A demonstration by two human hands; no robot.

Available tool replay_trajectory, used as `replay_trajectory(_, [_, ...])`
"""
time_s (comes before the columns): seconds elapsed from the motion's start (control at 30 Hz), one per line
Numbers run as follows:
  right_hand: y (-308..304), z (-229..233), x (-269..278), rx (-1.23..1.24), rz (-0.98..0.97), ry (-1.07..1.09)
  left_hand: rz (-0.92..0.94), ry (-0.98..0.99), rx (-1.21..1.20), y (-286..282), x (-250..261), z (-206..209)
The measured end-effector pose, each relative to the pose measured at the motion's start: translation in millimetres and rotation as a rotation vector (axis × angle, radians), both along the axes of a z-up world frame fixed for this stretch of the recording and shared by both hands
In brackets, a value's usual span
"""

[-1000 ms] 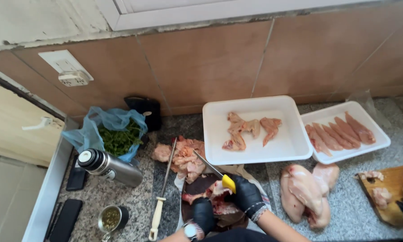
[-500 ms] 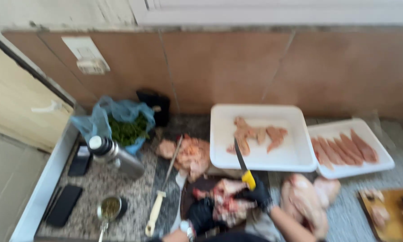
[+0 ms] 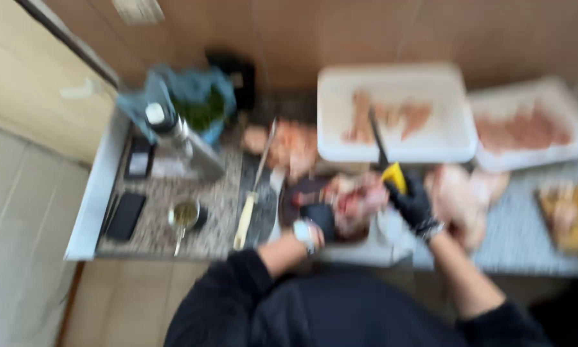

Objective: Deboning and filleting whole raw chicken breasts on a cutting board using a knife.

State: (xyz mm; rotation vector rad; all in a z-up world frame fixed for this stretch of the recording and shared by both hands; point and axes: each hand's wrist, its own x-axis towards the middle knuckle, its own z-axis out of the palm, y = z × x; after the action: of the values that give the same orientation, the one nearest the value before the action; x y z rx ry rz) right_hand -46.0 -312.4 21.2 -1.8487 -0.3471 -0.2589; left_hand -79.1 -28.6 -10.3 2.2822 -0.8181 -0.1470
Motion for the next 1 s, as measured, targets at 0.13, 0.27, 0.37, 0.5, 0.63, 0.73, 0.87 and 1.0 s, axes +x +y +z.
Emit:
replay_trajectory(0.13, [27.6,83.9,-78.8,-0.044,-0.038,0.266,-0.135,0.168,-0.038,36.5,11.8,-54.6])
replay_trajectory(0.27, [39.4,44.7,-139.3,0.005,-0.016,0.651,-0.048,0.755,-0.380,28.0,-24.3,-12.5])
replay_trajectory(0.37, [56.2,41.8,-157.4,-0.033,-0.064,0.654,0.036,1.102,-0.613,25.4,-21.7,0.7])
replay_trajectory(0.5, [63.0,51.9,-169.0,-0.218,-0.119,0.509,0.136,1.394,-0.732,13.5,-22.1,-2.0])
replay_trajectory(0.63, [61.8,59.3,-170.9,-0.283,-0.143,0.466,0.158,1.453,-0.704,12.8,-17.4,-2.0])
replay_trajectory(0.73, [59.6,59.0,-169.3,-0.356,-0.125,0.465,0.102,1.472,-0.696,15.0,-12.0,0.8])
replay_trajectory(0.87, [59.3,54.3,-167.6,-0.422,-0.121,0.480,0.090,1.537,-0.669,12.0,-9.8,14.0])
replay_trajectory(1.0, [71.5,16.6,-145.3,-0.462,-0.158,0.302,0.028,1.457,-0.528,2.8,-9.1,11.5])
